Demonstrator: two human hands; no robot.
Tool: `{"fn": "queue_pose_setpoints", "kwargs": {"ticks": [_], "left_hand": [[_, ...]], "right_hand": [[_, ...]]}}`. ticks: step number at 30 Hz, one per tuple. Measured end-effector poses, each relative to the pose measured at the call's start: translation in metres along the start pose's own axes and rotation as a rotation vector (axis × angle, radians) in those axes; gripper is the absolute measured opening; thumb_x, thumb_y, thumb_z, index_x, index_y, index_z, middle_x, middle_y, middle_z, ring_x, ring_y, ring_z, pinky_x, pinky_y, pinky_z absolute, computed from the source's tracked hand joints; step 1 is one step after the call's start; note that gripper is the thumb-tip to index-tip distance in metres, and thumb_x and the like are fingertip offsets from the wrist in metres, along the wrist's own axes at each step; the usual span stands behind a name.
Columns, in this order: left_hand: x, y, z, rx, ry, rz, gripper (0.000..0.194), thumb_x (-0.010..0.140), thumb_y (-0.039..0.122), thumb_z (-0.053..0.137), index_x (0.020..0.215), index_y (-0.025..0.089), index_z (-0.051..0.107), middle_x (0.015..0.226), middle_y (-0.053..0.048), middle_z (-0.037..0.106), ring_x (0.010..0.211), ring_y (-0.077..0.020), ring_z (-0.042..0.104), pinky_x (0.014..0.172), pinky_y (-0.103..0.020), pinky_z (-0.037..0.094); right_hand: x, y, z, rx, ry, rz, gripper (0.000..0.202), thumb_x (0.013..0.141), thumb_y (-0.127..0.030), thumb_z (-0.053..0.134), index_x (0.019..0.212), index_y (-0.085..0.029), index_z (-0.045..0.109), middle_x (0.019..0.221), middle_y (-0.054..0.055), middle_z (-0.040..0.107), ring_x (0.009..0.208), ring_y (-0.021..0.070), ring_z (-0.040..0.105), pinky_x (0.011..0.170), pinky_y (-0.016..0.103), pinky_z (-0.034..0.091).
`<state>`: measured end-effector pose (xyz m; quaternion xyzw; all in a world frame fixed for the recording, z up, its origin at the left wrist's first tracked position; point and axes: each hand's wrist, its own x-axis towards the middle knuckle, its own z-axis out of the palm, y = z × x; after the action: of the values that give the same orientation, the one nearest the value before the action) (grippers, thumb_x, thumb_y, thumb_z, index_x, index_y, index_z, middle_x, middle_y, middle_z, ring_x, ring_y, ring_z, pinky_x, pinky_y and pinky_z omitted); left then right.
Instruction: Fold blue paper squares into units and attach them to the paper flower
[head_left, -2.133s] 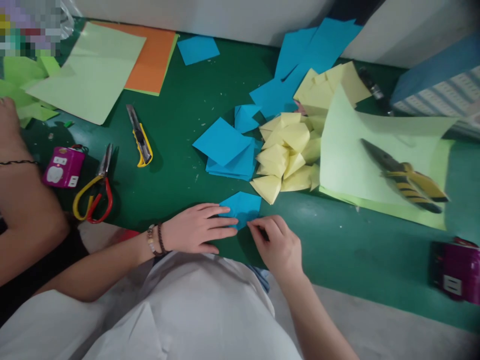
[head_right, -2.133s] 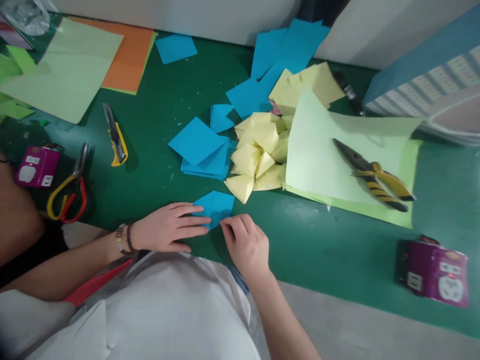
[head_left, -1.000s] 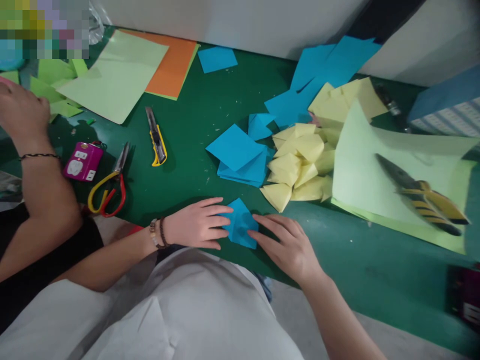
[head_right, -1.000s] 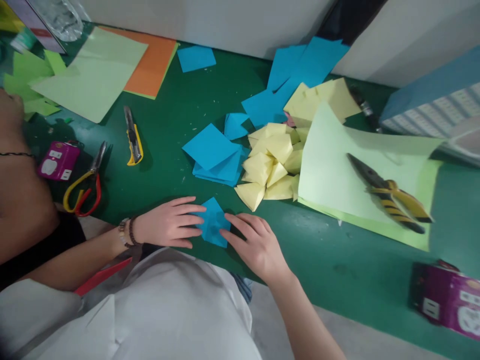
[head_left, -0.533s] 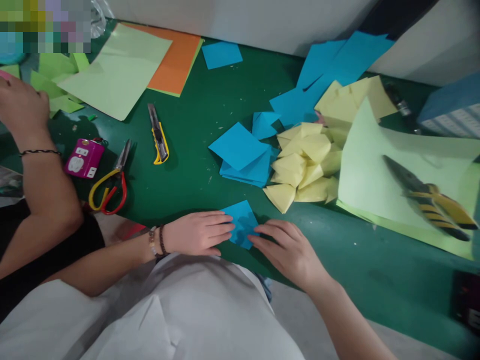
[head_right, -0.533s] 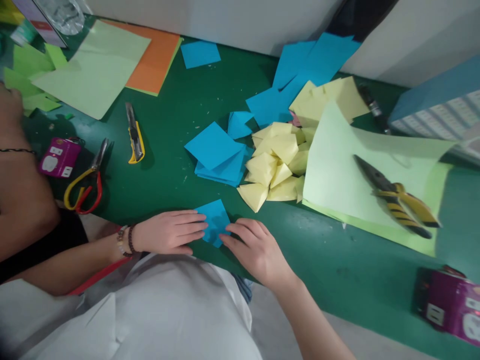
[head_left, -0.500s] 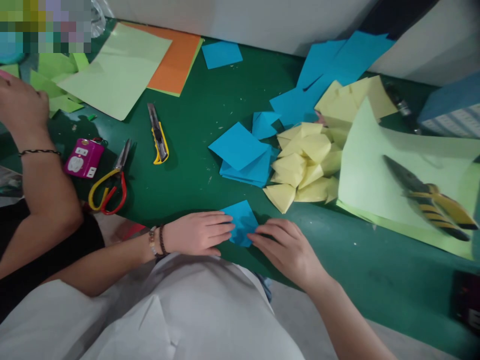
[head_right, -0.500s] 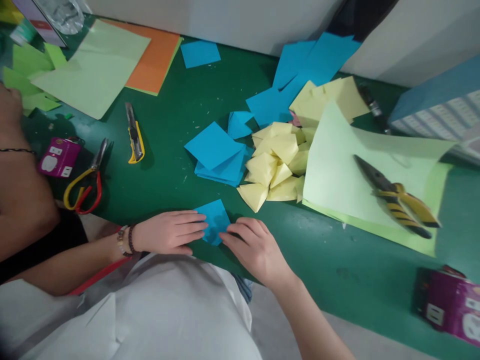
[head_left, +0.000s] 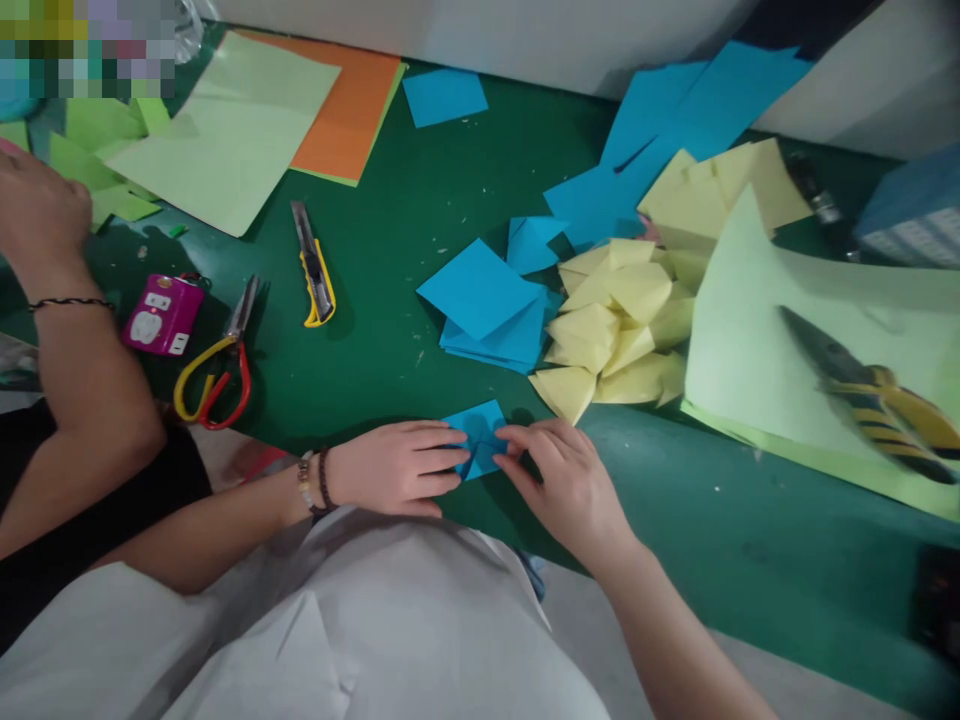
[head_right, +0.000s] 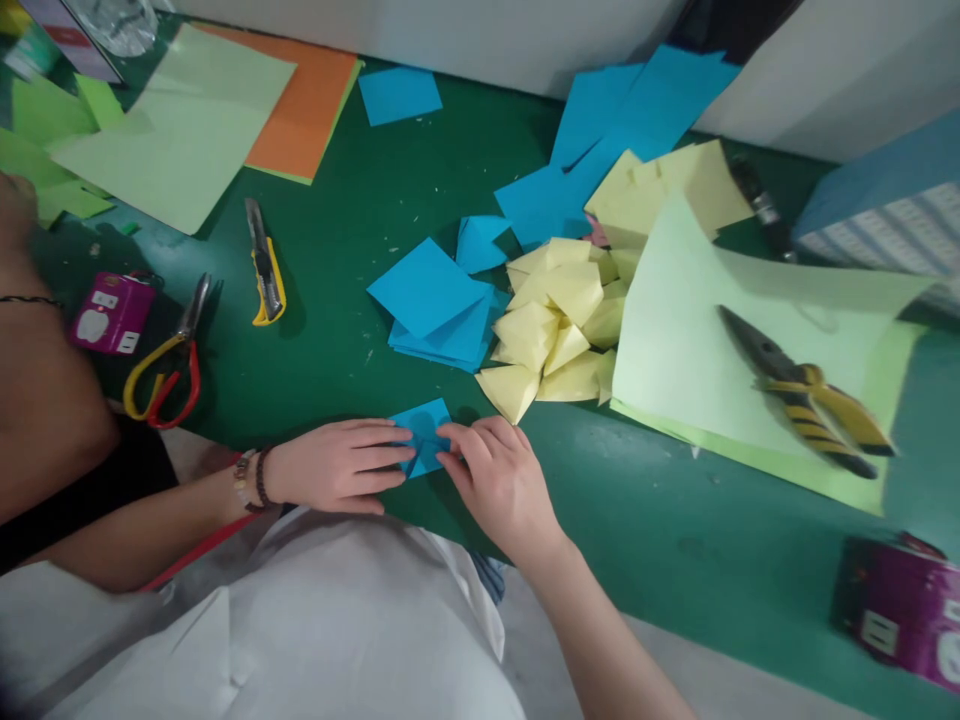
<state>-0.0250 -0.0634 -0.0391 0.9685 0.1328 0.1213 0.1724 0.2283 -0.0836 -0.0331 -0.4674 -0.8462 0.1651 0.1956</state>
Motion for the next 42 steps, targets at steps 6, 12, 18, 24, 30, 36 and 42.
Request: {"fn": "queue_pose_setpoints", "kwargs": {"ticks": [6,12,18,24,30,36,42], "left_hand": [[0.000,0.000,0.002,0.007,0.004,-0.012,0.049,0.094,0.050,0.050,0.129,0.016,0.059,0.125,-0.011,0.065,0.122,-0.0240,0.056,0.110,-0.041,0.041],[0.001,0.000,0.000,-0.004,-0.005,-0.014,0.045,0.091,0.048,0.057,0.123,0.017,0.063,0.125,-0.010,0.065,0.123,-0.0249,0.055,0.110,-0.041,0.040],[0.002,0.000,0.000,-0.023,-0.026,-0.026,0.046,0.091,0.048,0.058,0.124,0.018,0.063,0.134,-0.010,0.060,0.124,-0.0251,0.054,0.109,-0.041,0.040],[0.003,-0.001,-0.002,-0.015,-0.060,-0.038,0.045,0.092,0.050,0.054,0.125,0.020,0.062,0.143,-0.007,0.053,0.128,-0.0253,0.050,0.107,-0.040,0.041],[0.003,-0.001,-0.004,-0.035,-0.075,-0.041,0.045,0.092,0.050,0.055,0.124,0.020,0.063,0.144,-0.007,0.052,0.127,-0.0262,0.050,0.106,-0.041,0.041],[0.004,-0.001,-0.006,-0.035,-0.093,-0.050,0.044,0.093,0.050,0.054,0.125,0.021,0.062,0.145,-0.006,0.051,0.127,-0.0262,0.049,0.105,-0.041,0.041],[0.004,-0.001,-0.005,-0.038,-0.094,-0.044,0.044,0.094,0.050,0.052,0.124,0.021,0.062,0.146,-0.006,0.050,0.127,-0.0266,0.048,0.104,-0.042,0.041]], "right_hand": [[0.003,-0.002,0.000,-0.014,0.012,-0.006,0.013,0.091,-0.021,0.059,0.104,-0.019,0.060,0.079,0.004,0.069,0.081,0.0205,0.061,0.073,0.034,0.049],[0.002,-0.002,0.001,-0.024,0.009,0.011,0.011,0.092,-0.024,0.058,0.102,-0.021,0.059,0.078,0.003,0.068,0.079,0.0210,0.061,0.071,0.034,0.049],[0.001,-0.003,0.002,-0.026,0.013,0.021,0.013,0.091,-0.023,0.058,0.104,-0.021,0.060,0.078,0.004,0.068,0.083,0.0220,0.061,0.071,0.035,0.047],[-0.002,-0.003,0.005,-0.020,0.068,0.018,0.012,0.090,-0.021,0.061,0.101,-0.021,0.060,0.079,0.003,0.068,0.083,0.0215,0.061,0.073,0.035,0.047],[-0.017,-0.004,0.005,0.019,0.187,0.121,0.019,0.086,-0.021,0.066,0.104,-0.023,0.060,0.082,0.003,0.069,0.086,0.0212,0.061,0.076,0.035,0.046],[-0.022,-0.010,0.009,-0.022,0.214,0.234,0.015,0.088,-0.024,0.062,0.103,-0.024,0.062,0.075,0.001,0.067,0.083,0.0212,0.061,0.076,0.036,0.042],[-0.017,-0.016,0.009,-0.065,0.149,0.280,0.012,0.090,-0.021,0.059,0.102,-0.022,0.061,0.077,0.002,0.065,0.085,0.0223,0.056,0.075,0.035,0.039]]}}
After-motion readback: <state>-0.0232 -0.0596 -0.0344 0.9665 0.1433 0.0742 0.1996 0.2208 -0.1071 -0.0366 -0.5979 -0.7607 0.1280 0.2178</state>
